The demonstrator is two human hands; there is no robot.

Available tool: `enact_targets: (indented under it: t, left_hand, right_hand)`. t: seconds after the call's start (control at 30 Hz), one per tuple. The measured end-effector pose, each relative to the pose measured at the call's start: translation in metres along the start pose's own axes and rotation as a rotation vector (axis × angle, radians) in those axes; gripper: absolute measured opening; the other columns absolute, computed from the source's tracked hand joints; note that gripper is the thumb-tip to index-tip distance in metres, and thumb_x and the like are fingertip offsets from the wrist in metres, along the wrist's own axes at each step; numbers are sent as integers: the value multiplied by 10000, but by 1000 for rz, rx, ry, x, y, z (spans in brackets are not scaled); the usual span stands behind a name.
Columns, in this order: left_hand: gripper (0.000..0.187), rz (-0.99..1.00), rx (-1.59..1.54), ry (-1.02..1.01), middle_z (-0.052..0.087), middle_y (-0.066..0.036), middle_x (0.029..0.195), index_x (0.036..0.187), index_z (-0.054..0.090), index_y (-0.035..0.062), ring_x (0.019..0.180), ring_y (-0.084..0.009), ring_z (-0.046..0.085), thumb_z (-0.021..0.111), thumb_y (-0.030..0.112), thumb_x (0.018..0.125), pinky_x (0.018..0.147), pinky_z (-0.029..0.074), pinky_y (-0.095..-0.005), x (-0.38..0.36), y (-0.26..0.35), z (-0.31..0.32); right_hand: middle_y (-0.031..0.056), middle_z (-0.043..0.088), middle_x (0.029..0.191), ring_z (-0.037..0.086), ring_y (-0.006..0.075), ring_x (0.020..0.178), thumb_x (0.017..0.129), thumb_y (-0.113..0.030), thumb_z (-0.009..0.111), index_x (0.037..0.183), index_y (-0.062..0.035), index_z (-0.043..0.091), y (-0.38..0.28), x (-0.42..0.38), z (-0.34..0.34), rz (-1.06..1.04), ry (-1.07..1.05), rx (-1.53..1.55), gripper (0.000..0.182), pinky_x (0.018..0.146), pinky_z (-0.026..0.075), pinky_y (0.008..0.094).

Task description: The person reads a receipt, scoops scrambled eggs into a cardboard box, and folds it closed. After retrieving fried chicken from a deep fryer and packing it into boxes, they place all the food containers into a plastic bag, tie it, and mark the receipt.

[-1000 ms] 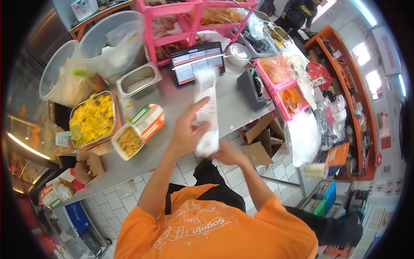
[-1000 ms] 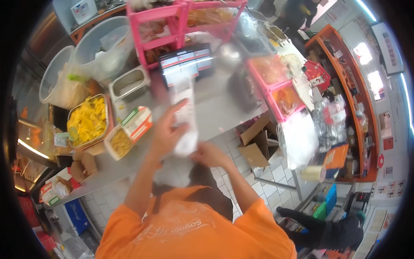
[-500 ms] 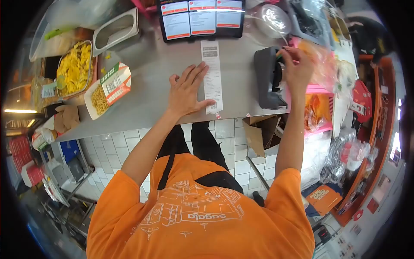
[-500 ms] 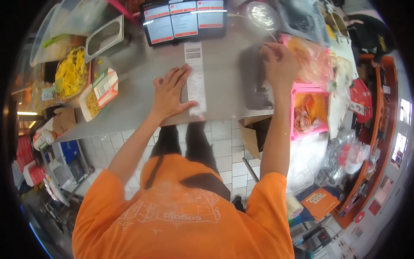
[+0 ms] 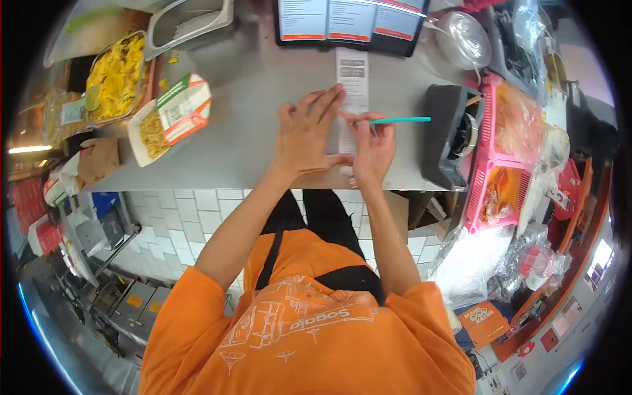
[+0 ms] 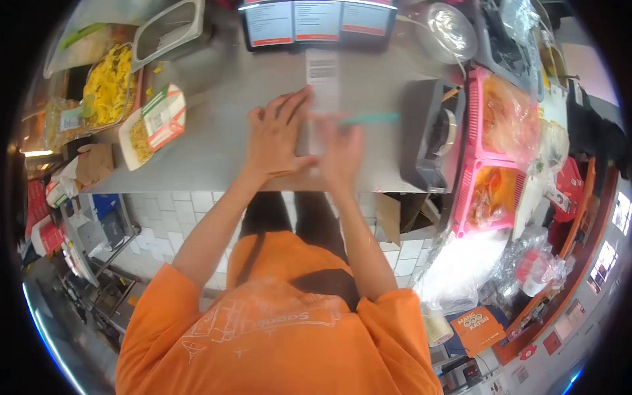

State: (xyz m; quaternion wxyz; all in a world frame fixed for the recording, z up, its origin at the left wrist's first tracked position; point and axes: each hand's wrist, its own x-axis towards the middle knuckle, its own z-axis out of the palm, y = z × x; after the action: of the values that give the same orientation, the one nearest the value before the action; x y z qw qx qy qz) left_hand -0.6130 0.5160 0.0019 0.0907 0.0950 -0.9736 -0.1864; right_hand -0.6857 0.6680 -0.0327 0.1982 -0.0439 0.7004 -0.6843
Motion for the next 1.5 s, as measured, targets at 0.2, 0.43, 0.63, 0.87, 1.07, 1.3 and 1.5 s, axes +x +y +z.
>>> enact_targets:
  t: [0.2, 0.43, 0.63, 0.87, 1.07, 1.3, 1.5]
  left_hand:
    - [311, -240, 39, 487, 681, -85, 1106, 1086, 683, 84, 954, -236, 604, 696, 235, 814, 867, 421, -396, -45, -93, -101]
    - [138, -1389, -692, 1139, 655, -59, 911, 927, 663, 18, 796, -148, 607, 606, 138, 890, 695, 460, -312, -240, -307, -213]
    - [611, -1416, -1059, 1188, 615, -162, 1119, 1324, 432, -15, 765, -244, 644, 585, 423, 927, 684, 498, -348, -308, -326, -222]
    - [770, -1415, -1139, 811, 601, -272, 1124, 1318, 423, -98, 858, -359, 703, 557, 535, 902, 683, 591, -399, -232, -325, -248]
    - [336, -1019, -784, 774, 655, -196, 940, 965, 607, -145, 781, -252, 694, 553, 184, 925, 623, 609, -359, -303, -362, -216]
    - [516, -1310, -395, 546, 566, -173, 1256, 1303, 448, -109, 1107, -247, 583, 612, 234, 954, 942, 466, -338, -331, -263, -324]
    - [387, -993, -252, 225, 636, -157, 908, 1041, 664, -47, 884, -275, 584, 588, 323, 959, 828, 423, -393, -212, -174, -266]
  right_hand:
    - [139, 598, 1020, 646, 246, 991, 1026, -73, 466, 1113, 18, 458, 3, 10, 20, -70, 104, 254, 126, 978, 537, 420]
    - [136, 562, 1062, 618, 267, 1050, 1025, -112, 495, 1136, 19, 464, 9, 21, 4, -2, -20, 463, 175, 1075, 457, 458]
    - [104, 545, 1018, 591, 235, 1032, 982, -38, 506, 1095, -2, 474, -51, 16, -12, -54, -161, 382, 123, 1076, 439, 427]
    - [137, 540, 1081, 640, 251, 920, 953, -172, 620, 1145, -1, 443, -71, -55, 136, 337, -274, 31, 313, 866, 569, 402]
    - [145, 582, 1216, 641, 254, 1062, 983, -212, 588, 1271, 8, 446, 2, -44, 282, 269, -255, 27, 389, 860, 593, 422]
    - [185, 634, 1051, 679, 250, 926, 928, -164, 635, 1174, 25, 444, 8, -104, 385, 234, -114, 25, 364, 792, 545, 377]
    - [47, 565, 782, 544, 188, 661, 1048, -355, 437, 918, -53, 484, -26, -76, 249, 331, -168, 126, 332, 619, 469, 333]
